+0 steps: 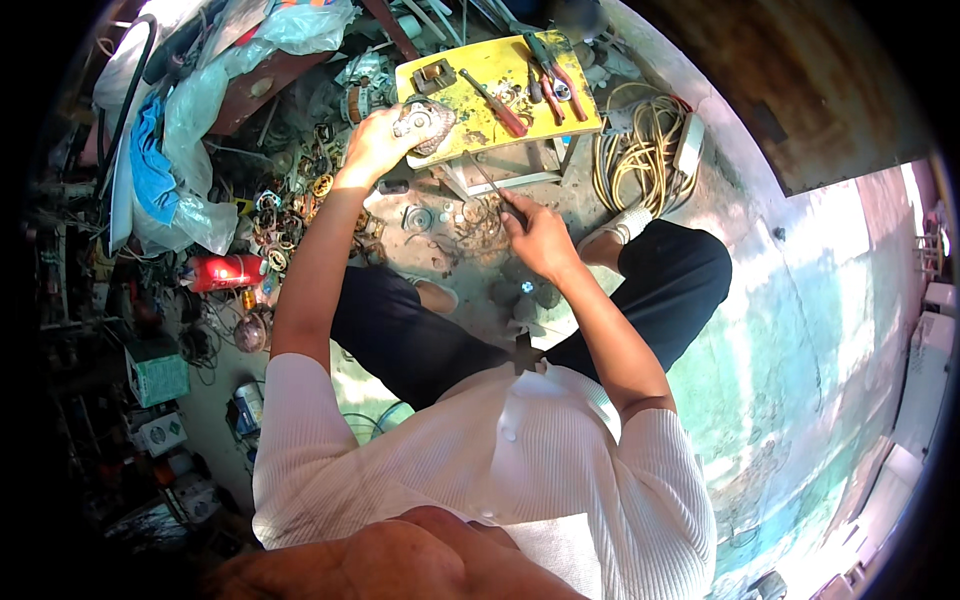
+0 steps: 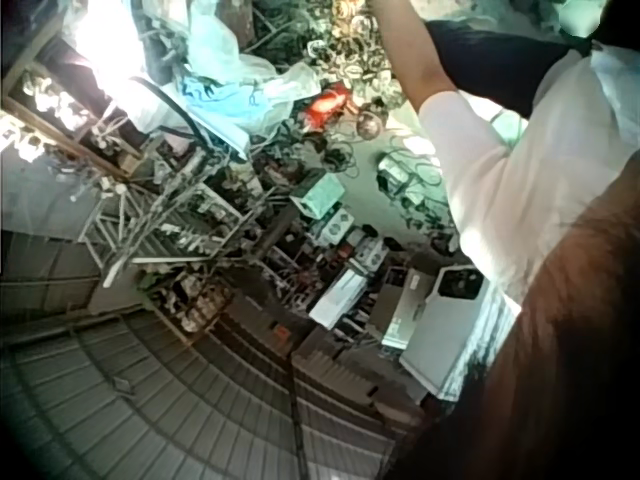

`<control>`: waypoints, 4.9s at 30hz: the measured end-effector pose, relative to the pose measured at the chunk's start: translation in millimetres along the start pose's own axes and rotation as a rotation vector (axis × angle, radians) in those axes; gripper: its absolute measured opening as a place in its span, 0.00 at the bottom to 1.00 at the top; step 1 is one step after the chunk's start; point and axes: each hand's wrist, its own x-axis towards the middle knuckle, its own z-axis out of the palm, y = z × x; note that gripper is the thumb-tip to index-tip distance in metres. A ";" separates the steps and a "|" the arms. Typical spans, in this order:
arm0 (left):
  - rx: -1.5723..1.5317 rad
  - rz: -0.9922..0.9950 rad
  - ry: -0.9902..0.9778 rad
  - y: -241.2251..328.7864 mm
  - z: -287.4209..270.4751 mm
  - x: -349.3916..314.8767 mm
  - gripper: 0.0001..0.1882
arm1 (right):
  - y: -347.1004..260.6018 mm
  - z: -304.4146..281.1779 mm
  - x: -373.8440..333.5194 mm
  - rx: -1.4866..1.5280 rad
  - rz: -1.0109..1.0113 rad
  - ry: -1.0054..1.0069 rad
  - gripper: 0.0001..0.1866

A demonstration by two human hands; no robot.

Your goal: The person disassembles a mechanical component by hand using a screwdriver and a metal rod to pry off pieces while sitting near a tool tray.

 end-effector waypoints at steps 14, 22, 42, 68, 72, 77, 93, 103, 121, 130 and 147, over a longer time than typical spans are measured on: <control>-0.132 0.012 -0.039 -11.4 0.8 -16.7 0.53 | -1.5 -2.9 -16.1 0.028 0.041 0.019 0.19; -0.004 -0.086 -0.034 7.9 -7.1 -23.0 0.52 | -8.0 -0.1 -13.5 -0.082 -0.114 0.105 0.21; -0.114 0.118 -0.083 -4.1 -11.4 -8.7 0.45 | -10.1 -11.1 1.1 -0.443 -0.311 0.092 0.20; -0.109 -0.005 -0.042 4.4 -6.7 -17.5 0.44 | 15.6 20.0 3.0 0.608 0.214 -0.084 0.23; -0.151 0.000 -0.026 4.3 -4.3 -19.1 0.44 | 5.9 8.5 4.3 0.327 0.112 -0.122 0.21; -0.132 0.017 -0.013 1.5 -2.5 -18.3 0.44 | 0.0 3.2 -3.0 0.048 -0.097 0.060 0.20; -0.128 -0.001 -0.035 4.6 -4.1 -16.2 0.44 | -17.3 12.0 -6.5 0.038 -0.023 0.040 0.20; -0.168 0.037 -0.026 -0.8 -2.3 -18.7 0.44 | -20.2 -14.7 13.0 0.819 0.441 -0.294 0.20; -0.134 0.027 -0.028 -5.1 0.9 -11.6 0.47 | -39.9 -11.3 2.5 -0.315 -0.131 -0.007 0.21; -0.142 0.043 -0.028 -2.0 -0.2 -12.0 0.45 | -29.3 -4.6 1.6 -0.229 -0.113 0.037 0.21; -0.082 0.063 -0.023 -3.9 -0.3 -10.3 0.46 | -10.8 1.1 18.0 0.497 0.234 -0.254 0.21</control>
